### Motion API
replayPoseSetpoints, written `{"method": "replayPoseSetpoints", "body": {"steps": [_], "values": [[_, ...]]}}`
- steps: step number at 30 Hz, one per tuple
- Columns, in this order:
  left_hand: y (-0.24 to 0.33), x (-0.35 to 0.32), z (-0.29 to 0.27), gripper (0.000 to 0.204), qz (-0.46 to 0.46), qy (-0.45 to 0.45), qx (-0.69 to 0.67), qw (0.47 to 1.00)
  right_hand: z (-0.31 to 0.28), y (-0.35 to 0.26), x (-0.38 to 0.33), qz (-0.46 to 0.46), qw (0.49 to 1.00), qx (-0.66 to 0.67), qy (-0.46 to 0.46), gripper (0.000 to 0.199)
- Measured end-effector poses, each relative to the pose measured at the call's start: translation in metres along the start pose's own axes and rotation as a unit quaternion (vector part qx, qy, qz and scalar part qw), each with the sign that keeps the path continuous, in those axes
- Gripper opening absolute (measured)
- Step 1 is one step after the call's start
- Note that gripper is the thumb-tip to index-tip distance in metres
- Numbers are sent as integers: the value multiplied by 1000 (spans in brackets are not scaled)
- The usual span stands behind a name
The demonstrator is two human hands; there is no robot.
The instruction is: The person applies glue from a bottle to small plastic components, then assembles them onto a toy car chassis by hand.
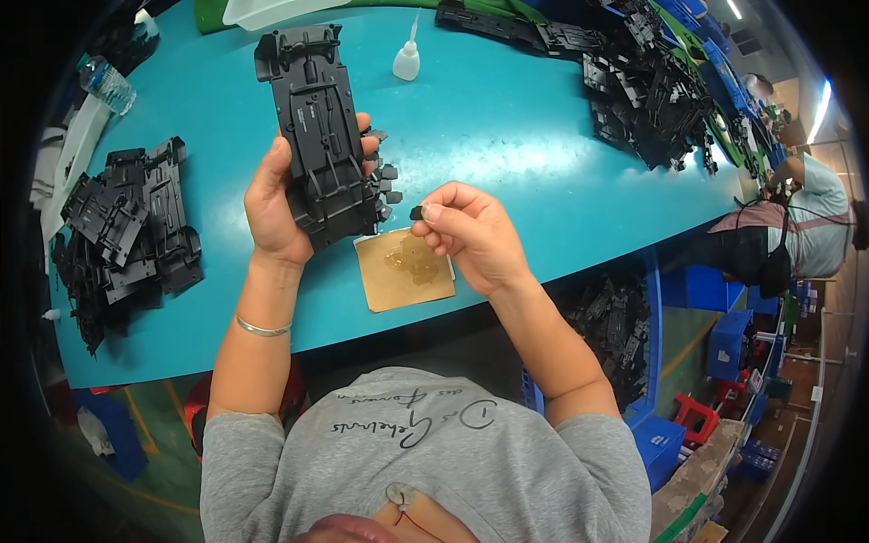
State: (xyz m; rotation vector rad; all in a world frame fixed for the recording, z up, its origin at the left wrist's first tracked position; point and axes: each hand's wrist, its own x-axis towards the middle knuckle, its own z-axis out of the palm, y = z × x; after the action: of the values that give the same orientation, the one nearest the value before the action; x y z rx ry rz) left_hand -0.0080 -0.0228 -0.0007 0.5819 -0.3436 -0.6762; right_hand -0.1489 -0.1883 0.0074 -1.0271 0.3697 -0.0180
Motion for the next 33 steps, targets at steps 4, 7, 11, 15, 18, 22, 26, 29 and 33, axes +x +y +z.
{"method": "replayPoseSetpoints", "body": {"steps": [4,7,11,15,18,22,26,29,33], "values": [[-1,0,1,51,-17,-10,-20,1000,18,9,-1,-253,910,-319,73,4],[0,-1,1,53,-11,-14,-19,1000,26,8,7,-433,722,-536,60,9],[0,-2,0,55,-9,-32,-14,999,28,15,13,-504,645,-571,63,15],[-1,-2,-1,56,-7,-47,-13,999,28,15,15,-509,632,-581,61,15],[-2,-2,0,57,-5,-49,-9,999,27,15,16,-514,618,-592,56,15],[-2,-2,0,58,-5,-46,0,999,27,16,16,-512,615,-597,51,16],[-2,-3,-1,59,-2,-47,13,999,28,17,16,-515,604,-606,48,16],[-2,-3,0,58,1,-53,30,998,27,19,16,-515,601,-609,47,17],[-4,-4,-1,59,2,-69,33,997,28,18,15,-514,593,-618,45,18]]}}
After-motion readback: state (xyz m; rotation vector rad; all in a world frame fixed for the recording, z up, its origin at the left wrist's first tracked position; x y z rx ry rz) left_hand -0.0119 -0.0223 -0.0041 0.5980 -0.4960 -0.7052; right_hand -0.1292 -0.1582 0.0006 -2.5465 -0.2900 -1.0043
